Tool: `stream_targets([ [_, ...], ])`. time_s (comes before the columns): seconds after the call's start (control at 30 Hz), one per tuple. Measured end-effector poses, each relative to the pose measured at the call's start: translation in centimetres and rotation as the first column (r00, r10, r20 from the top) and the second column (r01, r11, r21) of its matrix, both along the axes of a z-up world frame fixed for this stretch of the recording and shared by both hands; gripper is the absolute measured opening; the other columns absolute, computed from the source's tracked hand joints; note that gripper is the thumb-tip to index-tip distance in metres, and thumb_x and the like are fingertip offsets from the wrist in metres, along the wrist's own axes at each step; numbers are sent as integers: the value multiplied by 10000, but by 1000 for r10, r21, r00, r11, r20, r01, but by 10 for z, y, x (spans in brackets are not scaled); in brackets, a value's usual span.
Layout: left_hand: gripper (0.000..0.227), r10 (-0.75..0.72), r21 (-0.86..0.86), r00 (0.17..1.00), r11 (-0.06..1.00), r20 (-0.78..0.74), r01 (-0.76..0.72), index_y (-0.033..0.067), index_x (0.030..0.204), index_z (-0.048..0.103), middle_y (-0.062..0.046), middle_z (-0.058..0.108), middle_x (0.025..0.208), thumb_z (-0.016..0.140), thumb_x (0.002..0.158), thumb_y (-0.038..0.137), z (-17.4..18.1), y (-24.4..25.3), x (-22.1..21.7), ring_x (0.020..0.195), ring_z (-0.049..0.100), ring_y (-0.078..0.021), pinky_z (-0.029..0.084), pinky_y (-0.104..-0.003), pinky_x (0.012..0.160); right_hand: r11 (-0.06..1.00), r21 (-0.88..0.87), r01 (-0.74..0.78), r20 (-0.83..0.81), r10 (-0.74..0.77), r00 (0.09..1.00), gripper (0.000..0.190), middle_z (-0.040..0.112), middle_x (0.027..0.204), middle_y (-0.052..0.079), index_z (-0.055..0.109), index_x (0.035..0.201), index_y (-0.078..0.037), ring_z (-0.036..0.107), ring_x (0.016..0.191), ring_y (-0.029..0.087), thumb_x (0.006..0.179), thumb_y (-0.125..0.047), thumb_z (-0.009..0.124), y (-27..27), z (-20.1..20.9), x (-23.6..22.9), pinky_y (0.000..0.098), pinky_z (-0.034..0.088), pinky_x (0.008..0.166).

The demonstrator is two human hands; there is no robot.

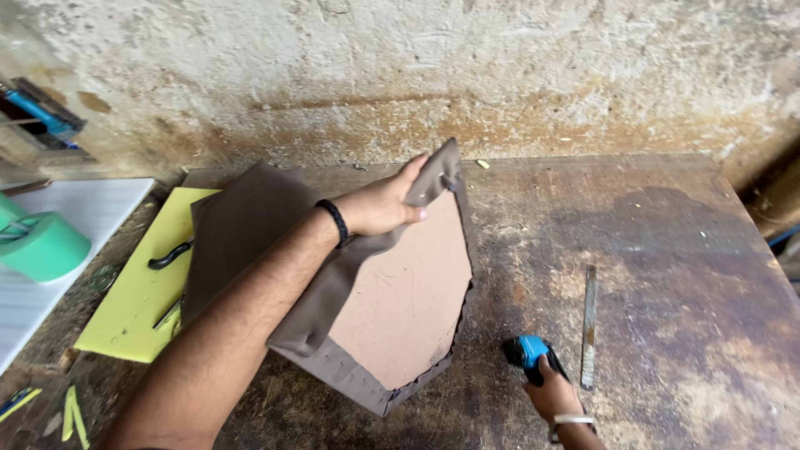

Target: The person staples brown fabric onto a rectangular foam cushion using a pneumatic staple gun. They repeatedly fold the fabric edges and drive staples along the sides to secure the material, then flip the cushion to work on different edges.

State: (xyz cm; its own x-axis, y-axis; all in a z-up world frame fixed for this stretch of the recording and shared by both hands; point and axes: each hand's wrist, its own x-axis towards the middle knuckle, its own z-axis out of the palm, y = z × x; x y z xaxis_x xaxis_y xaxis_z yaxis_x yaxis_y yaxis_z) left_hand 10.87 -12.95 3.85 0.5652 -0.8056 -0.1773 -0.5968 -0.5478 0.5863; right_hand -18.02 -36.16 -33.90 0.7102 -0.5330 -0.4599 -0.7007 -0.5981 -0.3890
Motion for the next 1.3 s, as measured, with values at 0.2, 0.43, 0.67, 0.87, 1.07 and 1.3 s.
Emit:
stream_targets([
  [0.2,867,32,-119,984,992,-175,-53,260,1632,74,-150,447,1574,617,956,238,-4,-21,-8,1419,483,-271,386,-445,1158,719,695,15,350,-357,866,504,810,1058,160,724,1245,-161,775,855,319,835,-449,671,58,137,56,442,644,712],
  [0.43,831,2,-241,975,969,-221,-56,154,1617,187,-184,465,1556,650,941,295,-17,-48,-11,1392,508,-276,417,-409,1140,227,836,-500,549,-394,738,388,616,539,131,673,808,3,542,353,190,1033,-311,644,142,297,123,284,429,332],
  [0.67,731,-320,-507,510,815,-798,-282,55,1660,210,-143,481,1583,276,1093,511,-48,75,-17,1420,543,-176,477,-349,1179,231,722,-652,597,-684,419,408,494,480,34,570,682,-50,464,334,146,1023,-265,630,171,258,147,284,364,301],
  [0.87,701,-341,-536,541,805,-768,-254,171,1711,57,-256,317,1660,388,1123,362,-53,91,-25,1289,477,-368,435,-512,1097,196,695,-692,565,-744,357,408,475,489,24,552,698,-58,463,346,148,1032,-274,646,178,241,169,300,379,315],
  [1.07,734,-66,-210,881,977,-469,-38,161,1638,25,-182,185,1718,455,1068,330,-3,67,-29,1562,259,-241,264,-390,1246,221,645,-731,615,-719,325,399,489,505,28,555,714,-61,488,362,153,1031,-288,637,180,240,166,304,413,330],
  [1.3,938,185,267,980,950,-78,-159,276,1633,11,-193,563,1466,622,927,193,37,43,-59,1201,686,-273,542,-379,1036,692,437,-575,801,-7,599,402,597,542,91,674,780,-29,586,474,204,1016,-348,612,130,186,149,358,489,460],
])
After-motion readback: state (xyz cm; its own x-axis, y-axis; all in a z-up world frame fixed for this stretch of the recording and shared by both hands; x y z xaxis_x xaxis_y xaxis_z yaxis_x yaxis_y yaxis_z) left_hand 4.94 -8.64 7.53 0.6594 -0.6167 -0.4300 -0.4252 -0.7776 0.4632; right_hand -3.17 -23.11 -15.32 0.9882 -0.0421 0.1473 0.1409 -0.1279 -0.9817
